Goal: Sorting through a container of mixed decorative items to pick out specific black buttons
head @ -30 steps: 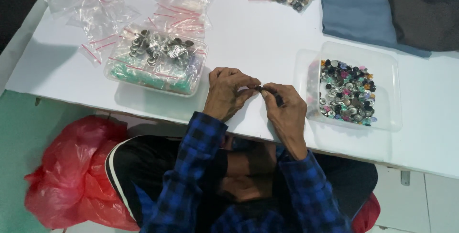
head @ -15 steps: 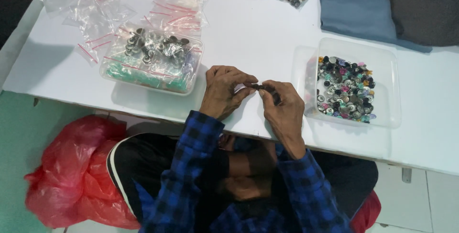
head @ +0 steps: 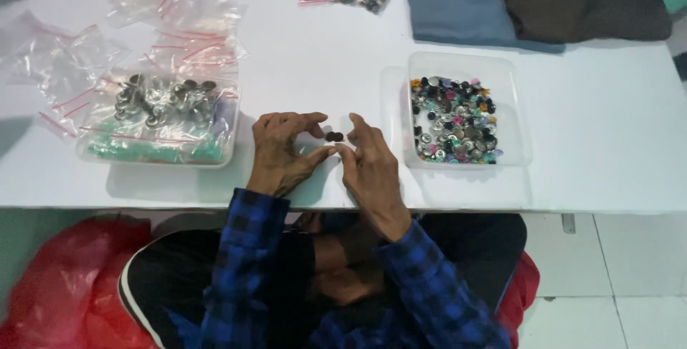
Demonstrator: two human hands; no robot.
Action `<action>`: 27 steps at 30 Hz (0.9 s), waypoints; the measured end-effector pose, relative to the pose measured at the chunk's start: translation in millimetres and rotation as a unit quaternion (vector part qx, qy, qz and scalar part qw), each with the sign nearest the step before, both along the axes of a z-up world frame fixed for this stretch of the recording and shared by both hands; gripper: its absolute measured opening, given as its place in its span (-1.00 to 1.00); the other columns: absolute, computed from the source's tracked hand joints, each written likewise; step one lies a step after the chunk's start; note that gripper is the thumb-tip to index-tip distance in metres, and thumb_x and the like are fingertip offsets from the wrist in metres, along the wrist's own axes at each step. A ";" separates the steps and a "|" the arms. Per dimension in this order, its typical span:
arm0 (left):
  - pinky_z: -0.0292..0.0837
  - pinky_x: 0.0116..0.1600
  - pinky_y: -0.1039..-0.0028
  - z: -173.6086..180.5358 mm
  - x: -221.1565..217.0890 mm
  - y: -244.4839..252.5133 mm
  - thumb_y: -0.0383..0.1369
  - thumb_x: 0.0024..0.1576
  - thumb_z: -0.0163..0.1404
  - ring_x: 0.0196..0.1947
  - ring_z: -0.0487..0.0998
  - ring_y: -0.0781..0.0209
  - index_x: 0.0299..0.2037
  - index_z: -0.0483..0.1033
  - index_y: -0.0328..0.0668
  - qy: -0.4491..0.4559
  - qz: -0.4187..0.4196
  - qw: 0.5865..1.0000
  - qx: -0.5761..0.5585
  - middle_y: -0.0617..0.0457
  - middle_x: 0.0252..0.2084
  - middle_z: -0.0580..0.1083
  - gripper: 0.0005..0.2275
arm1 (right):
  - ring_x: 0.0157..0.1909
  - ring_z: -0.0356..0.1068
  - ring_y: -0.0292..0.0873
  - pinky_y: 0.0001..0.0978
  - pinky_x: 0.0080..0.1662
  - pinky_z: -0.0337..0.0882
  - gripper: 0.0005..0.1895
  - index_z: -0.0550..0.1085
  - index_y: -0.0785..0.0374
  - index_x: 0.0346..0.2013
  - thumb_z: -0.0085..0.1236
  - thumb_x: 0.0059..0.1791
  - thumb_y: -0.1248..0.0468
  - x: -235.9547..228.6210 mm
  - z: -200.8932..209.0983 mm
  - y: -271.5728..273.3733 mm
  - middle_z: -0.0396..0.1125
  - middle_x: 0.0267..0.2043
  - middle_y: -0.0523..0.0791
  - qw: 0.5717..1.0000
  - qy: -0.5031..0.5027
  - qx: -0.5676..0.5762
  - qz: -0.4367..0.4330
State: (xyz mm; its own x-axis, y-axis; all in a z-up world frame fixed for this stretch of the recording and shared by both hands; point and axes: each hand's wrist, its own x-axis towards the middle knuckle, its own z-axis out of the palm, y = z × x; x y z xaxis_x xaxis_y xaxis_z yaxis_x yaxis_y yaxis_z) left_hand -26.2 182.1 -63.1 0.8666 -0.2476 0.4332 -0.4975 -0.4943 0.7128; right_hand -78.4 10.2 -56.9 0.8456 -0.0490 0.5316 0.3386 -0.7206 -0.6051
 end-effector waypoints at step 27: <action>0.38 0.01 0.06 27.2 38.9 -207.4 -0.48 0.06 0.09 -0.16 0.59 -0.10 -0.13 0.57 0.01 -0.086 -0.183 0.963 0.178 0.08 -0.25 0.58 -0.80 | -0.29 0.50 0.03 -0.08 -0.26 0.50 -0.82 0.62 0.22 -0.20 0.18 -0.07 0.33 28.7 114.6 -197.5 0.47 -0.29 -0.06 0.843 0.274 -0.459 0.067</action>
